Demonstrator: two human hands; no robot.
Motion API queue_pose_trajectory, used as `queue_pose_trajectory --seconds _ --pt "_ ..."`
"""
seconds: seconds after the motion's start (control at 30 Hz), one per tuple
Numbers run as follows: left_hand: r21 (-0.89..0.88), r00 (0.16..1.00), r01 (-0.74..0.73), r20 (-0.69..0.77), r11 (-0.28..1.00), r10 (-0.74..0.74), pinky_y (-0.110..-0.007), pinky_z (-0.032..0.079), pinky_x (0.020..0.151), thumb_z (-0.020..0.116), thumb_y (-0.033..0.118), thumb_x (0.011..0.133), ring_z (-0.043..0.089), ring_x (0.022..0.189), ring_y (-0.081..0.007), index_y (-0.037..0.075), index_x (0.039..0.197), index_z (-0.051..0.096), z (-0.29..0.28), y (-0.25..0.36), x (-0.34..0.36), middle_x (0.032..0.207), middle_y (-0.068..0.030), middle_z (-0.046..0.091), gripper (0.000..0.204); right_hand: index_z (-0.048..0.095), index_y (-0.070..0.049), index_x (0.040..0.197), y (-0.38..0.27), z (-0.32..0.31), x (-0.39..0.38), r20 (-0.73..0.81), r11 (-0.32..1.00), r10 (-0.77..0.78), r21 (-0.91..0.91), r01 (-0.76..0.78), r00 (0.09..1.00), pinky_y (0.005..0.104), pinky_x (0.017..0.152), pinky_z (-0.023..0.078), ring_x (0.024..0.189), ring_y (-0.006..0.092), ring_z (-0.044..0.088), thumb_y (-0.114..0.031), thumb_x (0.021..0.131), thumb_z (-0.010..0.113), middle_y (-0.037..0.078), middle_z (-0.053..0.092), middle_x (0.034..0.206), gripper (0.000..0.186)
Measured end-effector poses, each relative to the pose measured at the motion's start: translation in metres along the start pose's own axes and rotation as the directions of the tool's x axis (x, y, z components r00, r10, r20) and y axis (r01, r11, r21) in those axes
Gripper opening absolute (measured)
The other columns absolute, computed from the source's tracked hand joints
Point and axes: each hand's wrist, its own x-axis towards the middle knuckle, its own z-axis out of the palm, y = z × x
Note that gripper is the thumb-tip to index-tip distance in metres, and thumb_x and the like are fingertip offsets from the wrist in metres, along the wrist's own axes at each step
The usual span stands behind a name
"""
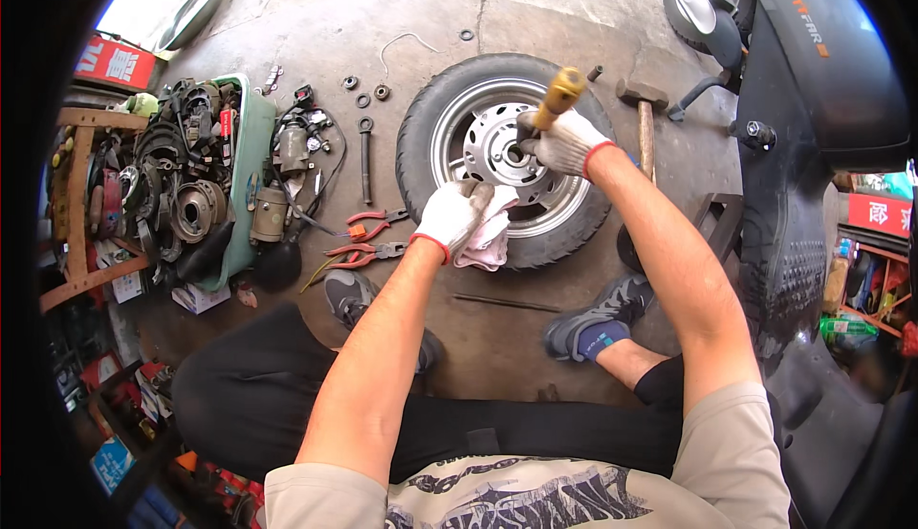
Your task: Cleaning and inspecting motorcycle wheel hub components and axle.
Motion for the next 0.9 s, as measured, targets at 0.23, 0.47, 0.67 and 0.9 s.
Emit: queue_pose_trajectory --seconds 0.23,0.47,0.67,0.9 --pt "-0.873 0.867 -0.057 -0.284 0.485 -0.410 -0.033 0.051 0.078 0.052 0.032 0.102 0.064 0.086 -0.0197 -0.009 0.114 0.064 0.011 -0.007 -0.003 0.099 -0.0131 0.069 0.044 0.063 -0.001 0.096 -0.021 0.024 -0.053 -0.063 0.390 0.365 0.916 -0.091 0.929 0.0280 0.053 0.053 0.061 0.0157 0.066 -0.014 0.091 0.065 0.009 0.069 0.079 0.015" --pt "-0.592 0.935 0.055 -0.252 0.804 -0.250 -0.034 0.051 0.078 0.052 0.034 0.102 0.061 0.083 -0.0190 -0.007 0.121 0.062 0.027 0.027 -0.024 0.097 -0.0129 0.070 0.047 0.063 -0.005 0.090 -0.071 0.086 -0.075 0.045 0.149 0.410 0.982 -0.115 0.911 0.0256 0.051 0.046 0.055 0.0101 0.056 -0.015 0.092 0.066 0.001 0.060 0.069 0.010" --pt "-0.423 0.865 0.052 -0.434 0.905 -0.252 -0.041 0.050 0.083 0.048 0.032 0.102 0.066 0.087 -0.0338 -0.004 0.112 0.064 -0.001 0.004 -0.011 0.101 -0.0239 0.069 0.041 0.065 -0.006 0.088 -0.020 0.028 -0.114 0.184 0.323 0.356 0.896 -0.305 0.916 0.0254 0.047 0.046 0.052 0.0099 0.057 -0.019 0.092 0.068 0.003 0.065 0.070 0.014" --pt "0.003 0.707 -0.089 -0.704 0.996 0.065 -0.047 0.048 0.093 0.055 0.030 0.098 0.060 0.111 -0.0416 0.004 0.123 0.058 -0.026 0.072 0.037 0.123 -0.0264 0.057 0.036 0.063 -0.006 0.086 0.012 -0.015 -0.145 0.186 0.627 0.416 0.650 -0.429 0.890 0.0285 0.053 0.050 0.057 0.0117 0.061 -0.018 0.089 0.064 0.002 0.065 0.070 0.013"
